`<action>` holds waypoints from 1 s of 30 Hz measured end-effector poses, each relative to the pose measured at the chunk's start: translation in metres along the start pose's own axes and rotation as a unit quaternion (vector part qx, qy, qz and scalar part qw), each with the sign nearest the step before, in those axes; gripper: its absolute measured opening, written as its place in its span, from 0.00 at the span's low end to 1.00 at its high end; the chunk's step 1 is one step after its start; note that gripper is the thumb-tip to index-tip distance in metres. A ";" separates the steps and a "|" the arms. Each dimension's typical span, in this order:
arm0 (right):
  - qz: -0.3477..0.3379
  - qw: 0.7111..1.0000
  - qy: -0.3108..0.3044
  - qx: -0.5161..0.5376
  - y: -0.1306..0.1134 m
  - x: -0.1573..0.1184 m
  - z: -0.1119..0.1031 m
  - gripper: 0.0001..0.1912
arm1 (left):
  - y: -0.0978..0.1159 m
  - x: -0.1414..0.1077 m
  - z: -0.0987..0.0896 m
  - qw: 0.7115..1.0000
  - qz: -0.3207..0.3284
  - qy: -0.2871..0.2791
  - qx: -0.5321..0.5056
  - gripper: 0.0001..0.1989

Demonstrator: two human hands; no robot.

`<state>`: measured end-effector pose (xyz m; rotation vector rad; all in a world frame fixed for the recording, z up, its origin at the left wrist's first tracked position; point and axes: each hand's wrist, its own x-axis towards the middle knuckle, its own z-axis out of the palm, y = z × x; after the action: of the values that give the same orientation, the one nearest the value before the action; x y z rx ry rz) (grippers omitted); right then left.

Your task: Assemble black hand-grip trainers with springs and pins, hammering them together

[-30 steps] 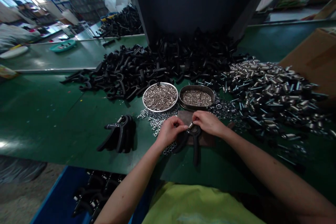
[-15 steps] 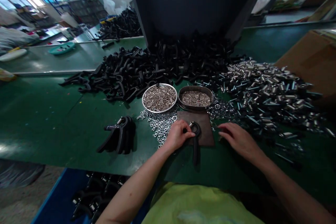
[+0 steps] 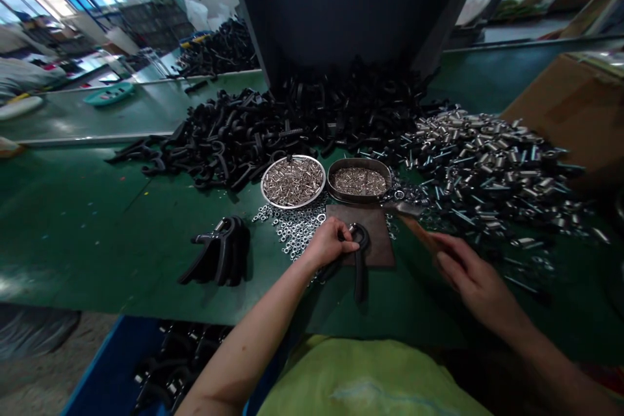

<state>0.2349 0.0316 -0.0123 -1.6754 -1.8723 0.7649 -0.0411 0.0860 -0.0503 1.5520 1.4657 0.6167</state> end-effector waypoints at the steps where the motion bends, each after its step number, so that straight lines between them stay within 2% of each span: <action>1: -0.027 0.999 0.006 0.027 -0.012 0.004 0.004 0.22 | 0.000 0.000 0.000 1.000 0.002 0.001 0.004 0.09; 4: -0.079 0.996 -0.008 0.027 -0.027 0.016 0.019 0.23 | 0.002 0.000 -0.001 1.000 0.012 0.005 0.014 0.10; 8: -0.079 0.993 -0.081 -0.044 -0.030 0.029 0.024 0.20 | 0.004 -0.002 -0.002 1.000 0.010 0.009 0.025 0.12; 10: -0.087 0.993 -0.061 -0.045 -0.035 0.028 0.019 0.20 | 0.004 -0.003 -0.002 1.000 0.011 0.007 0.028 0.12; 12: -0.109 0.993 -0.012 -0.035 -0.040 0.022 0.016 0.22 | 0.004 -0.002 -0.003 0.999 0.017 0.004 0.033 0.12; 14: -0.123 0.991 0.002 -0.049 -0.038 0.018 0.020 0.23 | 0.005 -0.001 -0.003 0.999 0.025 0.003 0.042 0.12; 17: -0.111 0.986 -0.067 -0.106 -0.024 0.019 0.035 0.22 | 0.006 -0.003 -0.003 0.997 0.037 0.012 0.063 0.12; 20: -0.088 0.984 -0.105 -0.112 -0.013 0.025 0.042 0.21 | 0.006 -0.017 0.001 0.988 0.062 0.076 0.121 0.16; 23: -0.078 0.989 -0.089 -0.083 -0.020 0.025 0.033 0.20 | 0.003 -0.044 0.009 0.960 0.090 0.183 0.191 0.21; 24: -0.075 0.991 -0.085 -0.070 -0.026 0.022 0.027 0.20 | 0.002 -0.053 0.011 0.953 0.089 0.197 0.212 0.20; 27: -0.078 0.995 -0.067 -0.012 -0.041 0.007 0.010 0.21 | -0.003 -0.074 0.019 0.948 0.056 0.157 0.272 0.10; 30: -0.094 0.994 -0.028 0.050 -0.042 -0.010 0.007 0.23 | -0.006 -0.078 0.023 0.942 0.043 0.122 0.311 0.06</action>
<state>0.2016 0.0178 0.0127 -1.4065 -1.9638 0.8199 -0.0390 0.0041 -0.0500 2.0856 1.9094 0.4212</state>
